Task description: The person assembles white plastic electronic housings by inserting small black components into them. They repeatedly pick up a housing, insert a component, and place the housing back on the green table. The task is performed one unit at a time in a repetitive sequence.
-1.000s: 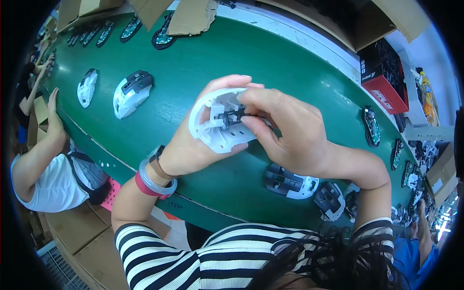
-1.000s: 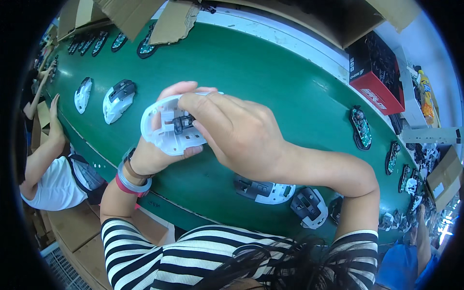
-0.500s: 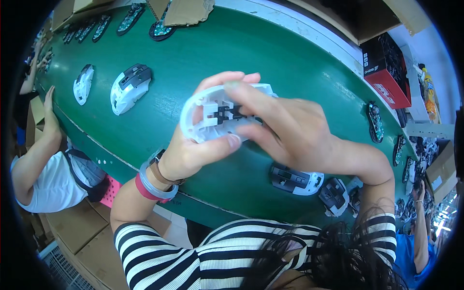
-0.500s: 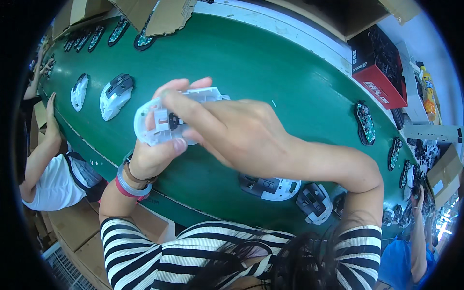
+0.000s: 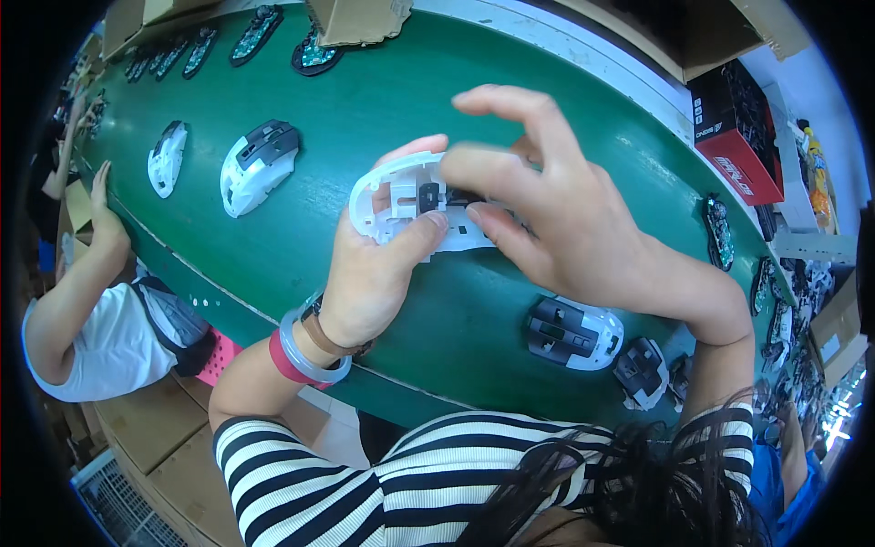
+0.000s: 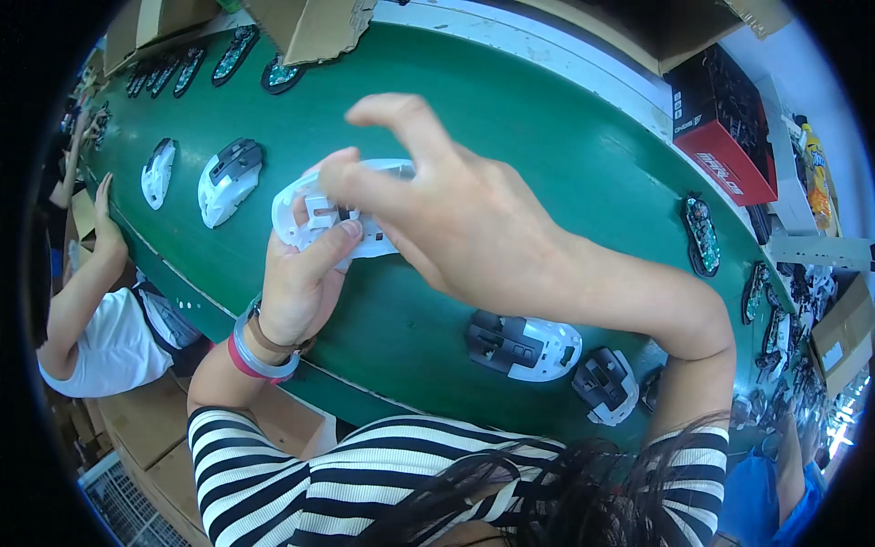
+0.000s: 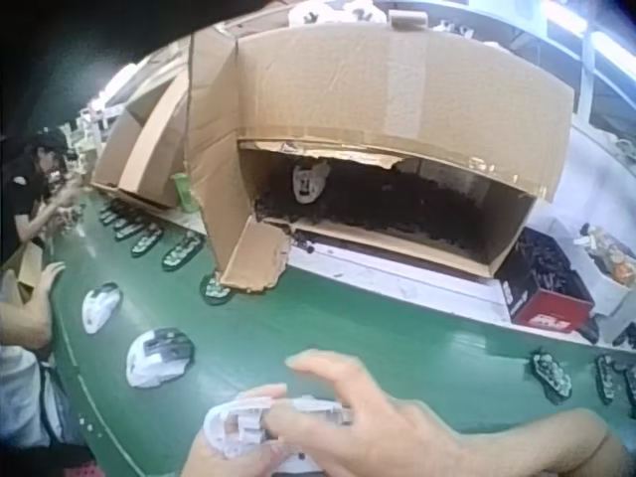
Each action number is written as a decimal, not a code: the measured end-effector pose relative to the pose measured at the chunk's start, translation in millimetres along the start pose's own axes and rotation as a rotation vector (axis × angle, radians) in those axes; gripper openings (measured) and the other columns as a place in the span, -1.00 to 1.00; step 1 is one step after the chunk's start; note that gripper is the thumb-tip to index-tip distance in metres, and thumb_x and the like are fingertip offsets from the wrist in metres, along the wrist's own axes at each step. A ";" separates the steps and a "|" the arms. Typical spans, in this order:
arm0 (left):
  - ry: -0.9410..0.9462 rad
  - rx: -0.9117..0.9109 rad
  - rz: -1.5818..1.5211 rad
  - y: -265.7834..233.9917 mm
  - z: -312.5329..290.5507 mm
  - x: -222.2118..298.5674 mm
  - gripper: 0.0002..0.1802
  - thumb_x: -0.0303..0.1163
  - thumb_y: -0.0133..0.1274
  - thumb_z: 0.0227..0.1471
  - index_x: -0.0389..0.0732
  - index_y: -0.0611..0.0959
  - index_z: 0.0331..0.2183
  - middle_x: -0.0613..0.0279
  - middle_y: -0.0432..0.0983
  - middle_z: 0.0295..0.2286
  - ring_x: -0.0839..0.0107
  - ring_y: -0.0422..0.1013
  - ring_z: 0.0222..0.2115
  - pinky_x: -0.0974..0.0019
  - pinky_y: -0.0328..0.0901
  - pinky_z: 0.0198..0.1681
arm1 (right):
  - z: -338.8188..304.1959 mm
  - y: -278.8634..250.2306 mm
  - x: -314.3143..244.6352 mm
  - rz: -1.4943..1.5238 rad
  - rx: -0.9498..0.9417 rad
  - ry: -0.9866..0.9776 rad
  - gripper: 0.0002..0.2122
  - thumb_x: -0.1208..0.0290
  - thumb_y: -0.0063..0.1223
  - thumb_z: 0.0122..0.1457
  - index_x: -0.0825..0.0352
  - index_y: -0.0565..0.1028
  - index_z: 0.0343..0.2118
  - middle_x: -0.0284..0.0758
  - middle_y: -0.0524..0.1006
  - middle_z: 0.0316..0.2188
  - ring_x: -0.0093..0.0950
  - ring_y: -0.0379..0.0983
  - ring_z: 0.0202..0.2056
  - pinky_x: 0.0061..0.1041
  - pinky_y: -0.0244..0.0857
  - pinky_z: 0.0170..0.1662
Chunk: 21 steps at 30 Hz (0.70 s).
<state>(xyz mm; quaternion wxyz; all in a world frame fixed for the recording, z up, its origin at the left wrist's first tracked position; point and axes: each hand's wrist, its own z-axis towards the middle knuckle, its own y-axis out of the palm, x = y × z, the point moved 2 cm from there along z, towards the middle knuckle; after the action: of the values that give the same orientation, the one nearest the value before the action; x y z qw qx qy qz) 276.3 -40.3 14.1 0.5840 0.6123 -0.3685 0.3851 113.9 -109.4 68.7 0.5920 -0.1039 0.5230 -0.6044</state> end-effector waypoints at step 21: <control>0.167 -0.031 0.327 4.9 -7.8 21.7 -0.54 -0.71 -0.11 0.09 -0.39 0.41 0.07 0.10 0.50 -0.14 0.42 0.44 -0.13 0.39 0.35 -0.05 | -24.5 40.8 -25.7 -0.717 0.257 -0.185 -0.73 0.42 0.06 -0.03 0.27 0.51 -0.20 -0.10 0.44 0.01 -0.47 0.34 -0.54 -0.70 0.26 -0.60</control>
<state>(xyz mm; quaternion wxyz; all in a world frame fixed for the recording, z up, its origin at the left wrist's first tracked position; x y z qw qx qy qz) 280.9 -32.8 36.0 0.5514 0.5010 -0.4195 0.5186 127.5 -65.7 40.0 0.3958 -0.2590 0.3180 -0.8216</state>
